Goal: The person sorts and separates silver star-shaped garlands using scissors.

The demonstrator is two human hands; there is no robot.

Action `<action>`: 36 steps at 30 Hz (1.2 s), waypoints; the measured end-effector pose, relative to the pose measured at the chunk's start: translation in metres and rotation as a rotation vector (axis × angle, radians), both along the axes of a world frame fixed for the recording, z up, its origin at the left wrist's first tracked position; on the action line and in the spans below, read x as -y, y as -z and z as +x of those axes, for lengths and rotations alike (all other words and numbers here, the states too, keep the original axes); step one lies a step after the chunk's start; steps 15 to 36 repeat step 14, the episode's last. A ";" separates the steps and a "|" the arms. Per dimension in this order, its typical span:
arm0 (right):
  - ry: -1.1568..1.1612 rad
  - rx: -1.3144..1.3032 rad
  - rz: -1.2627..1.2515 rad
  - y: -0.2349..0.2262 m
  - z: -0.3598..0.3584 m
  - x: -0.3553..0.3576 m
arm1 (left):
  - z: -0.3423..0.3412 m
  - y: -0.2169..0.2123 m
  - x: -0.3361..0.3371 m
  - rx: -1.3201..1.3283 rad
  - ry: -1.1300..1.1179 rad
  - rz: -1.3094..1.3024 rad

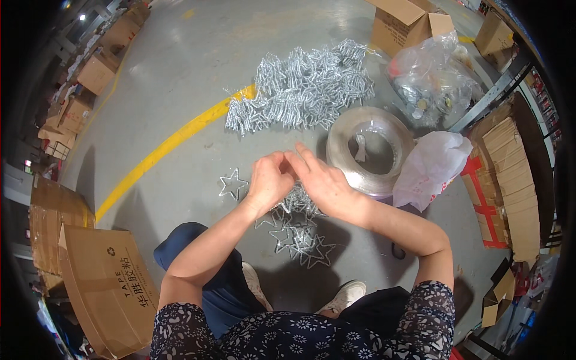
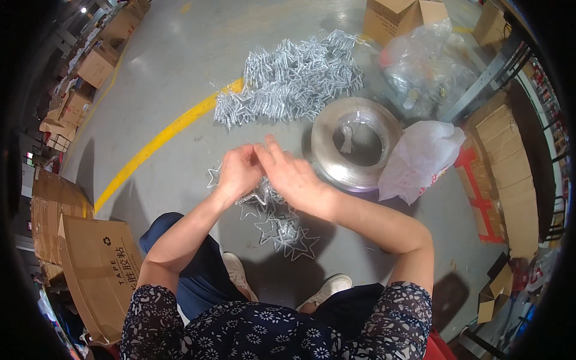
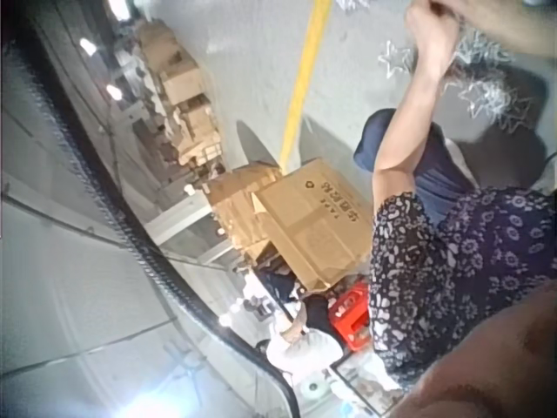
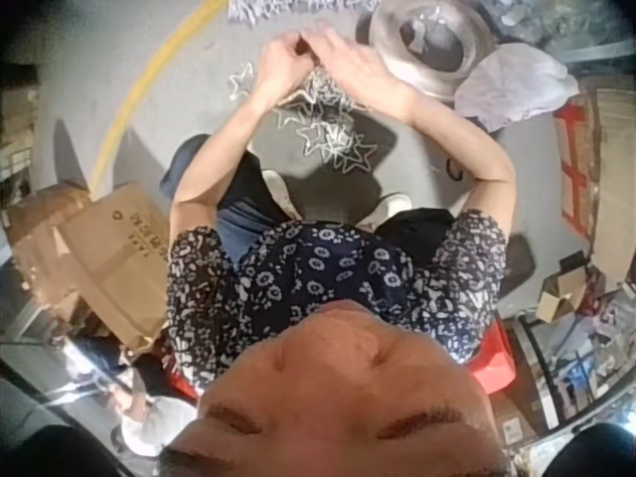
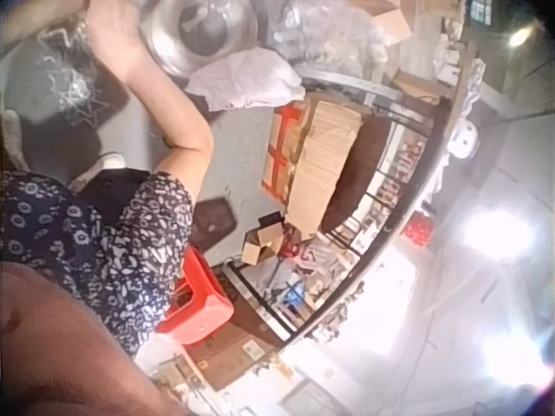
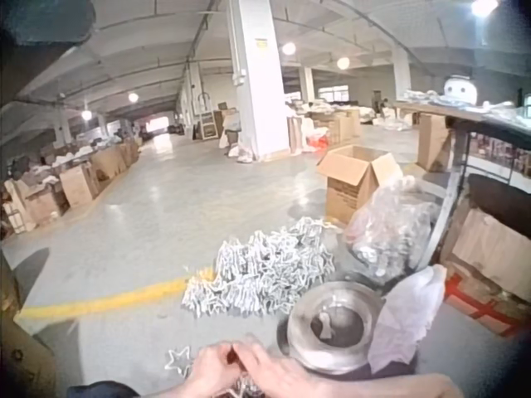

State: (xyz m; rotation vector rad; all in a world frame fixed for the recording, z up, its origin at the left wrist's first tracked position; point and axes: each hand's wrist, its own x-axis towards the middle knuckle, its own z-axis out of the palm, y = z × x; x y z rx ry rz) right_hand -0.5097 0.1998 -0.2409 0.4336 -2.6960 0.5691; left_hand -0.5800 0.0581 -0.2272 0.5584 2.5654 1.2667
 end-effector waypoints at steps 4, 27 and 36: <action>0.070 -0.239 0.189 0.012 -0.006 0.003 | -0.002 0.004 0.002 -0.003 0.019 -0.050; -0.157 -0.066 0.271 0.029 -0.018 -0.017 | 0.000 0.004 0.003 -0.008 0.026 -0.073; -0.157 -0.066 0.271 0.029 -0.018 -0.017 | 0.000 0.004 0.003 -0.008 0.026 -0.073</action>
